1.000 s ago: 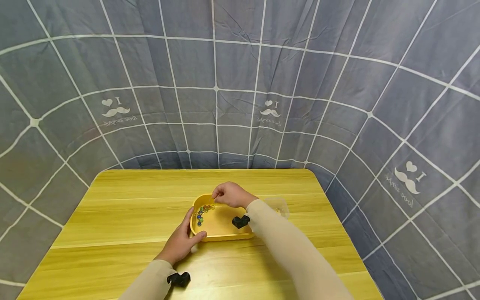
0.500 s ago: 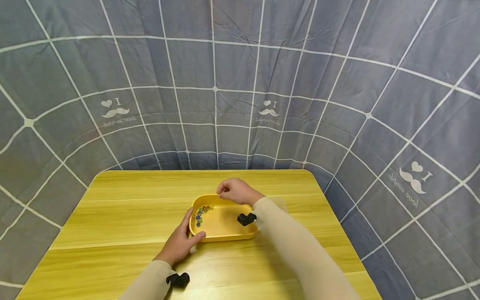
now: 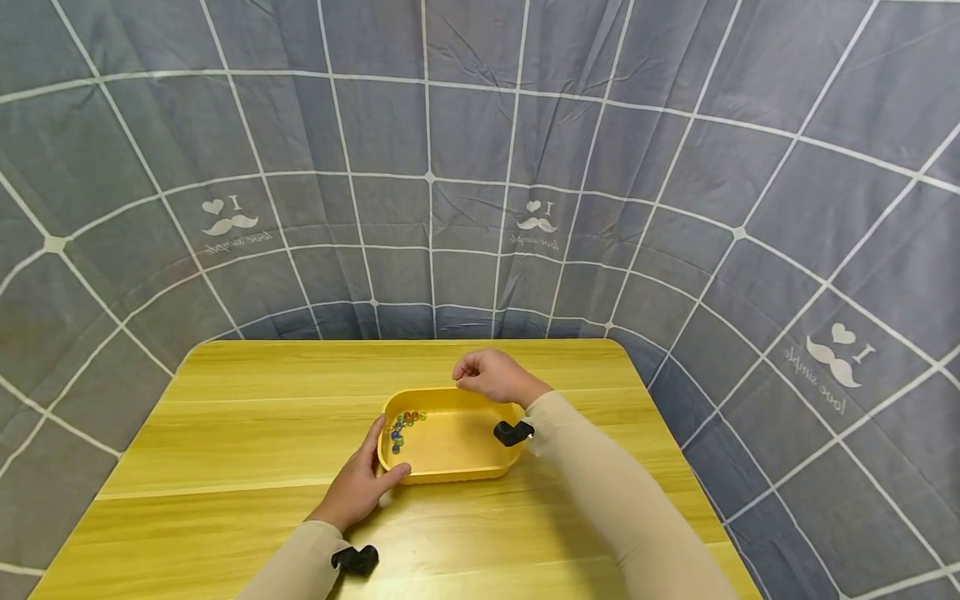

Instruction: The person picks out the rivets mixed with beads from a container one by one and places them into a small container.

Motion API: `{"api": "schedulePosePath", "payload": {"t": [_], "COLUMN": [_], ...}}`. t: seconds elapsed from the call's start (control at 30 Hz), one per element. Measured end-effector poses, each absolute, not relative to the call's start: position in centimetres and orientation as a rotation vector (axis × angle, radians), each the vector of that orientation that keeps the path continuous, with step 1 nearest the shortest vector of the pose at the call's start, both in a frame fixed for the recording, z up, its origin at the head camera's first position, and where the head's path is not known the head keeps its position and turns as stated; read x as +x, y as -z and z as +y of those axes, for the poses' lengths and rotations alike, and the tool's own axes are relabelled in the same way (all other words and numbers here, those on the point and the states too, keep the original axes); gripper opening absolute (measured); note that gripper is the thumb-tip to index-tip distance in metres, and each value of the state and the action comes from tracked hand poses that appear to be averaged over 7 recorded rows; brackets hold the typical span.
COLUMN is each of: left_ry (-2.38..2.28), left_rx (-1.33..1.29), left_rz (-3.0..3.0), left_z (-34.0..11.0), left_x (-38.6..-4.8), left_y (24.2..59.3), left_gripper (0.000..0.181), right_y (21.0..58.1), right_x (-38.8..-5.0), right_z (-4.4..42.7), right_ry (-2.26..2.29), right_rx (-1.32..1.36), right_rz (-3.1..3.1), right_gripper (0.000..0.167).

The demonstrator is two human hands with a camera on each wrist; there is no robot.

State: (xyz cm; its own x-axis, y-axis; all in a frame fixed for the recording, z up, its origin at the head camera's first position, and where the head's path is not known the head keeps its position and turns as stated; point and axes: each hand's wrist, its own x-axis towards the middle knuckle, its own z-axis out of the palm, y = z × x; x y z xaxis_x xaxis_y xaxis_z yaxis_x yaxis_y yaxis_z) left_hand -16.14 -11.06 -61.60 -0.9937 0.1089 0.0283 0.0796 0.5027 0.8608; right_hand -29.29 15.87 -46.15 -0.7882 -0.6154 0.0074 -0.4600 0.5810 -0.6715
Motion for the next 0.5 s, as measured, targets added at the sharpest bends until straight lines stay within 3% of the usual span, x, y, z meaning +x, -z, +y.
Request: {"api": "schedulePosePath", "payload": {"t": [0.5], "left_ry": [-1.543], "left_rx": [0.170], "left_rz": [2.690], "left_z": [-11.1], "left_x": [-15.8], "left_y": [61.3], "left_gripper": [0.101], "right_y": [45.1], "right_x": [-29.2], "right_z": [19.2], "right_ry": [0.998], "right_rx": [-0.838], "right_rz": [2.638], "right_gripper": [0.011]}}
